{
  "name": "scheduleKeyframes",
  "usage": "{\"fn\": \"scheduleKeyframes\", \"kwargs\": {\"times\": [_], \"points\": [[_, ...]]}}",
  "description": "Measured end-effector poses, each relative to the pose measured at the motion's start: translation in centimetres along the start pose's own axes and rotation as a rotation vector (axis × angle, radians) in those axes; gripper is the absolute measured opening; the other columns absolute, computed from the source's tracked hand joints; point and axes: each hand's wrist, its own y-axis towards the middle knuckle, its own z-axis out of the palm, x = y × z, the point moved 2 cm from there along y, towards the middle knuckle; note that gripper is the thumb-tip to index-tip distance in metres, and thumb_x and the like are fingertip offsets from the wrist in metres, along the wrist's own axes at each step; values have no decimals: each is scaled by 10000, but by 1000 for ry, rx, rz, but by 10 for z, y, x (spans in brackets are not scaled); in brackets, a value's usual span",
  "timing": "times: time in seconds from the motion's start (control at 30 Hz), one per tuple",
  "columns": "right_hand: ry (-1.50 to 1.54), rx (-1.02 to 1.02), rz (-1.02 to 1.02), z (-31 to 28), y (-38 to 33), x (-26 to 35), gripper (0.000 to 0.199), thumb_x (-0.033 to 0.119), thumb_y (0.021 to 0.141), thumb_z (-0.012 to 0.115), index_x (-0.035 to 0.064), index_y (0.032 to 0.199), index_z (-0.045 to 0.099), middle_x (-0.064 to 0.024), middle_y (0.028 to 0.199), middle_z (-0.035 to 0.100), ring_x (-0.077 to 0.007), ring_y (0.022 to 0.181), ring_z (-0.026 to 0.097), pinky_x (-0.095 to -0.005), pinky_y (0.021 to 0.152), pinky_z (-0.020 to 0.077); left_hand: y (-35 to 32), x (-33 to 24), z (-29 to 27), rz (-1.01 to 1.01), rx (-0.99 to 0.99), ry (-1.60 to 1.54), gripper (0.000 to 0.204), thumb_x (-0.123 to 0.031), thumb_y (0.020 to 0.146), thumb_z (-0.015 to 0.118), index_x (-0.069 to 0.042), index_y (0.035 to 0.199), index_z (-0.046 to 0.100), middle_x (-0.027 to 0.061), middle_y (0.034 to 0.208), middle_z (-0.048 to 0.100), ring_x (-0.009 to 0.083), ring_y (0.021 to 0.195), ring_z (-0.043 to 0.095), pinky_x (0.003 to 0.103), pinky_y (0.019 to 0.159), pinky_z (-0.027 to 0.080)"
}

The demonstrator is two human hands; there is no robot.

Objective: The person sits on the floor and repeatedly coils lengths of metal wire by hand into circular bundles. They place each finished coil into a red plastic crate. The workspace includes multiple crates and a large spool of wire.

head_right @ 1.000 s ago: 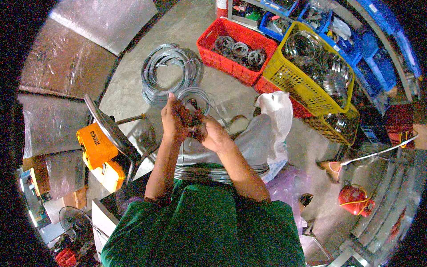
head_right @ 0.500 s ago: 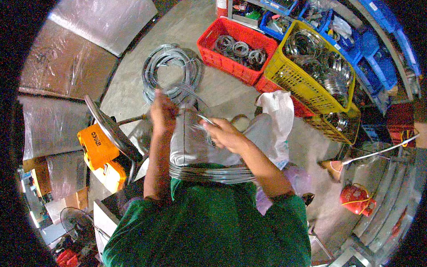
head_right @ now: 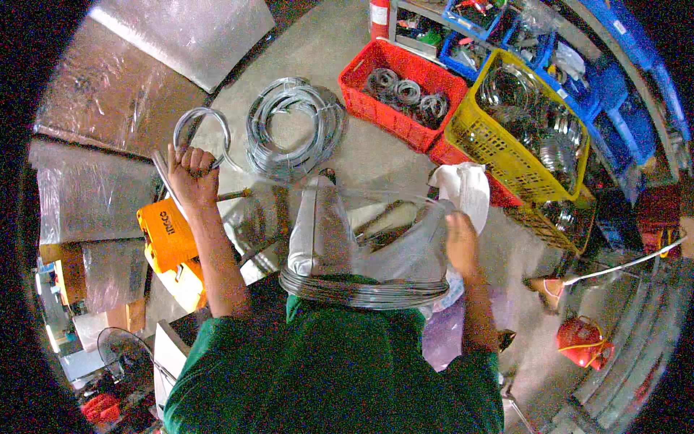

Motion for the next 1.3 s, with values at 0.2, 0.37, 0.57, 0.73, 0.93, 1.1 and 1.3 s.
{"fn": "scheduleKeyframes", "kwargs": {"times": [0.2, 0.37, 0.57, 0.73, 0.93, 1.1, 1.3], "points": [[-284, 49, -107, 74, 16, 78, 173, 150, 910, 605, 32, 1031, 640, -186, 1017, 586, -377, 1045, 533, -437, 931, 412, -46, 69, 48, -312, 151, -459, 368, -297, 1033, 421, -127, 707, 404, -78, 529, 175, 66, 445, 143, 267, 430, 146], [431, -26, -349, 87, 48, 148, 182, 81, 923, 500, 10, 1047, 613, -184, 1021, 599, -325, 958, 579, -396, 900, 444, -86, 120, 69, -572, 80, -373, 416, -405, 1045, 386, -161, 709, 411, -88, 516, 157, 79, 412, 122, 269, 394, 131], [1257, 56, -287, 68, 44, 192, 212, 102, 862, 492, -44, 978, 592, -161, 994, 598, -264, 919, 596, -406, 888, 454, -96, 134, 54, -588, 6, -276, 436, -448, 1037, 387, -164, 712, 450, -80, 514, 156, 84, 416, 131, 268, 397, 143], [1876, -39, 2, 74, 35, 202, 216, 174, 839, 513, 24, 989, 552, -121, 937, 588, -253, 852, 573, -442, 838, 454, -100, 141, 42, -583, 13, -233, 443, -468, 1034, 382, -169, 717, 459, -77, 510, 161, 87, 413, 139, 269, 395, 149], [2345, 184, 230, 85, 31, 208, 296, 213, 930, 460, 121, 1208, 496, -66, 958, 610, -238, 802, 632, -380, 672, 567, -110, 154, 52, -567, -245, 179, 498, -517, 1020, 373, -89, 881, 586, -59, 529, 232, 86, 446, 238, 254, 463, 294], [2283, 229, 327, 86, 22, 218, 359, 299, 953, 416, 119, 1255, 489, -126, 1118, 622, -276, 930, 636, -372, 708, 570, -109, 159, 48, -623, -291, 369, 516, -520, 1006, 395, -63, 894, 608, -21, 541, 406, 106, 447, 304, 283, 482, 342], [2019, 314, 85, 91, 16, 226, 524, 492, 972, 407, 90, 1305, 449, -101, 1224, 587, -227, 1030, 579, -349, 904, 460, -106, 156, 23, -601, -207, 223, 509, -499, 1003, 408, -93, 731, 550, -9, 525, 373, 119, 441, 296, 291, 443, 318]]}}
